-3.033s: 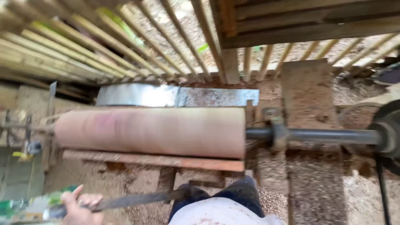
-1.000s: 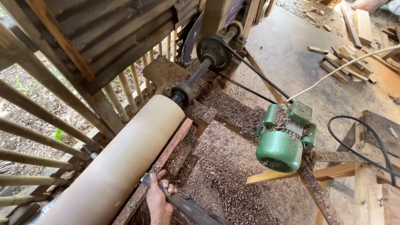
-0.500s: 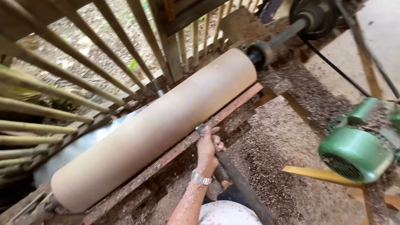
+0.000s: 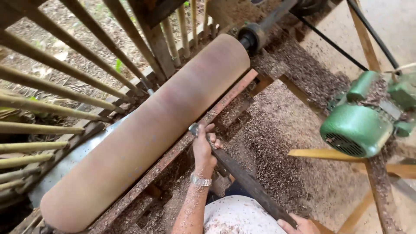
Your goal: Using a wood lathe and a chisel to shape a cylindrical piece of wood.
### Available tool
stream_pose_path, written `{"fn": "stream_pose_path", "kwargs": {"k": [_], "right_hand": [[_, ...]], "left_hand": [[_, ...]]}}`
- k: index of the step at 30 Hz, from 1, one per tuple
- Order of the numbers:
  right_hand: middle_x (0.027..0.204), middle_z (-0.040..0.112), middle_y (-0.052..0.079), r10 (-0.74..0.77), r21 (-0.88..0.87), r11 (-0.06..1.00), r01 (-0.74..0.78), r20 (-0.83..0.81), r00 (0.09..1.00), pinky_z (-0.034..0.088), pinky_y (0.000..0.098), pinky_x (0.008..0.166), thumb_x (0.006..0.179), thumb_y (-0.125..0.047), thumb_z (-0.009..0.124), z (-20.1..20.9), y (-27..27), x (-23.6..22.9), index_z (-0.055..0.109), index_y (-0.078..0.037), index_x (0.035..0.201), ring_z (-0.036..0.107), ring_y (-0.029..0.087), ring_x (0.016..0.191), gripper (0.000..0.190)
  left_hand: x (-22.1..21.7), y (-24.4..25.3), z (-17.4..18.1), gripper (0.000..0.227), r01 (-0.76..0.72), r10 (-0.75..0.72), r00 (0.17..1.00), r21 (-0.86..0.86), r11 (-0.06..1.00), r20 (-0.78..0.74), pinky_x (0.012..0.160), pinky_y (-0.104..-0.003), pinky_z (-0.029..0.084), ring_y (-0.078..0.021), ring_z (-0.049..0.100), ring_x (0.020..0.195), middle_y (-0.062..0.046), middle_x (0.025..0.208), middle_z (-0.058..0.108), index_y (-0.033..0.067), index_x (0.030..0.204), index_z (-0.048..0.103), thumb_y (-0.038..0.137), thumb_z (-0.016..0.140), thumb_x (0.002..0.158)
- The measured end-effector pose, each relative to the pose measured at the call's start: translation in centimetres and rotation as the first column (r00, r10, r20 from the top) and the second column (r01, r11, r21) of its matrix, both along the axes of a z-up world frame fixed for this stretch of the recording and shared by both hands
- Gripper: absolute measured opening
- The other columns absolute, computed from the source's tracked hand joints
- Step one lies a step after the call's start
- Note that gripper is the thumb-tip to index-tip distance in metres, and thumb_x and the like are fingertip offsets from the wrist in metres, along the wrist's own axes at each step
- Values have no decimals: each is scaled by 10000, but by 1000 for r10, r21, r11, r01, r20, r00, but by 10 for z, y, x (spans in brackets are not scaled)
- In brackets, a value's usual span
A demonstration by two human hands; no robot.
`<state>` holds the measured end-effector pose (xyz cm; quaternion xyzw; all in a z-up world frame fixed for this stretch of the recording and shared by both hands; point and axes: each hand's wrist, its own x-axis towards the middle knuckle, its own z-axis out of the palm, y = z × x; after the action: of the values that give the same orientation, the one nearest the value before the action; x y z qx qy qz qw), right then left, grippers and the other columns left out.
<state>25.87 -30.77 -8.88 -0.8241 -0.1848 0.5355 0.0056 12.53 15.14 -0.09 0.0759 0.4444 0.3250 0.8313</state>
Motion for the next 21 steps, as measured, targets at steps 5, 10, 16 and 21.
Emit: {"fn": "stream_pose_path", "kwargs": {"k": [5,10,16,21], "right_hand": [[1169,823,49,30,36,999,-28,-52,998,518,311,1103,797,-694,636,-20,3,16,657,-283,1383,738,174,1195,717],[1204,783,84,44,88,995,-38,-60,997,519,343,1074,811,-714,627,1,12,9,638,-223,1399,718,216,1190,766],[1018,839,87,-11,139,990,6,36,999,619,366,926,744,-737,613,63,50,-11,750,-201,1240,786,235,973,743],[953,812,79,-50,100,994,50,-5,999,620,363,899,733,-738,603,65,50,-15,773,-229,1214,778,233,924,721]], "left_hand": [[-5,0,8,480,-7,8,1000,47,999,-14,478,-305,470,-119,470,490,14,611,450,-7,1107,634,447,490,1049],[-9,0,10,485,4,-1,998,52,999,-59,479,-297,462,-112,464,501,19,618,449,-12,1123,638,447,491,1064],[-12,-2,10,481,2,0,999,29,1000,-47,485,-319,462,-113,464,500,22,612,438,10,1137,628,455,470,1050],[-14,-1,11,479,-18,18,999,2,1000,-31,511,-328,461,-120,461,506,18,619,444,4,1143,620,453,481,1057]]}}
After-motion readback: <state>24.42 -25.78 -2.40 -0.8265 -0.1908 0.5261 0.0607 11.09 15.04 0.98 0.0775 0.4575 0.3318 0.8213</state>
